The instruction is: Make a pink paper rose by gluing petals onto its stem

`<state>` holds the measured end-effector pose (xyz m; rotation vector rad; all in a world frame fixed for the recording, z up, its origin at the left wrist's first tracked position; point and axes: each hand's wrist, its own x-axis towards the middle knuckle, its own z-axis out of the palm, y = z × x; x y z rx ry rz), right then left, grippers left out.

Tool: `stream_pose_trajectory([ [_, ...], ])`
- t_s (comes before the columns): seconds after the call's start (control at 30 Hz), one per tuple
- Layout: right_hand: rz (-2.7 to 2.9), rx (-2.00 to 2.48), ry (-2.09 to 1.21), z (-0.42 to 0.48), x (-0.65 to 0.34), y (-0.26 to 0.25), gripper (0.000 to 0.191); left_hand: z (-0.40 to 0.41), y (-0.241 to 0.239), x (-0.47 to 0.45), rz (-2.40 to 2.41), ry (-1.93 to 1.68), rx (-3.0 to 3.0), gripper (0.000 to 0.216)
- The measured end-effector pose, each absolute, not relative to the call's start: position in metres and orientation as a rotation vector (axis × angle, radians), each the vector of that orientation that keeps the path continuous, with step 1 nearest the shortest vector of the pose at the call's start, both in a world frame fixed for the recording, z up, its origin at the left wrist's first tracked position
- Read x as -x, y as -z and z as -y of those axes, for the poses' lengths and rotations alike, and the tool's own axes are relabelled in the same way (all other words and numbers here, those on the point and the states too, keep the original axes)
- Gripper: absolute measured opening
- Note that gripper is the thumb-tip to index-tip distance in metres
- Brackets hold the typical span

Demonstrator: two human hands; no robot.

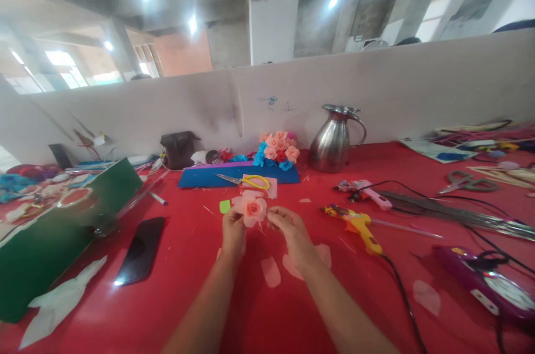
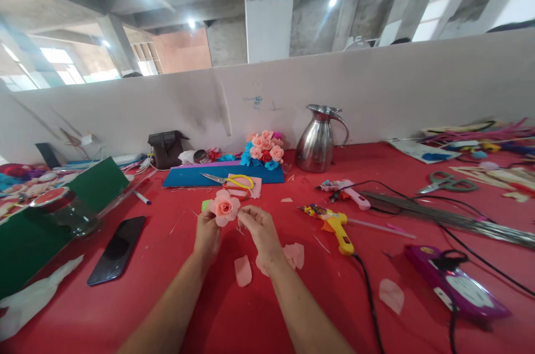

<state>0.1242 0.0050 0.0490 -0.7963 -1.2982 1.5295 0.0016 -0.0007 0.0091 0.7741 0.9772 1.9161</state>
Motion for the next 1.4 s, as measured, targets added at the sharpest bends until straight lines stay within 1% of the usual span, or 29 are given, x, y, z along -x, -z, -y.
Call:
stream_pose_trajectory([
  [0.23,1.373,0.795,-1.508,-0.002,-0.122,-0.051,0.014,0.000,-0.007,0.000,-0.983,-1.928,-0.793,0.016],
  [0.43,1.244,0.828,-1.455,-0.008,-0.127,-0.048,0.018,0.000,-0.009,-0.001,-0.989,-1.896,-0.818,0.016],
  [0.6,1.062,0.805,-1.460,-0.014,-0.130,-0.045,0.014,0.003,-0.014,-0.003,-1.068,-1.850,-0.811,0.005],
  [0.73,1.001,0.773,-1.463,-0.015,-0.132,-0.046,0.014,0.003,-0.010,-0.003,-1.059,-1.800,-0.782,0.007],
  [0.83,1.013,0.755,-1.446,-0.015,-0.132,-0.047,0.013,0.003,-0.008,-0.002,-1.029,-1.779,-0.818,0.012],
  [1.0,1.032,0.774,-1.372,-0.015,-0.134,-0.046,0.014,0.004,-0.006,-0.002,-1.069,-1.756,-0.942,0.009],
  [1.17,1.107,0.781,-1.315,-0.015,-0.135,-0.045,0.015,0.002,-0.003,0.001,-1.107,-1.851,-1.031,0.017],
  [1.4,1.310,0.843,-1.235,-0.006,-0.134,-0.057,0.015,0.001,-0.004,0.005,-1.183,-2.006,-1.158,0.008],
])
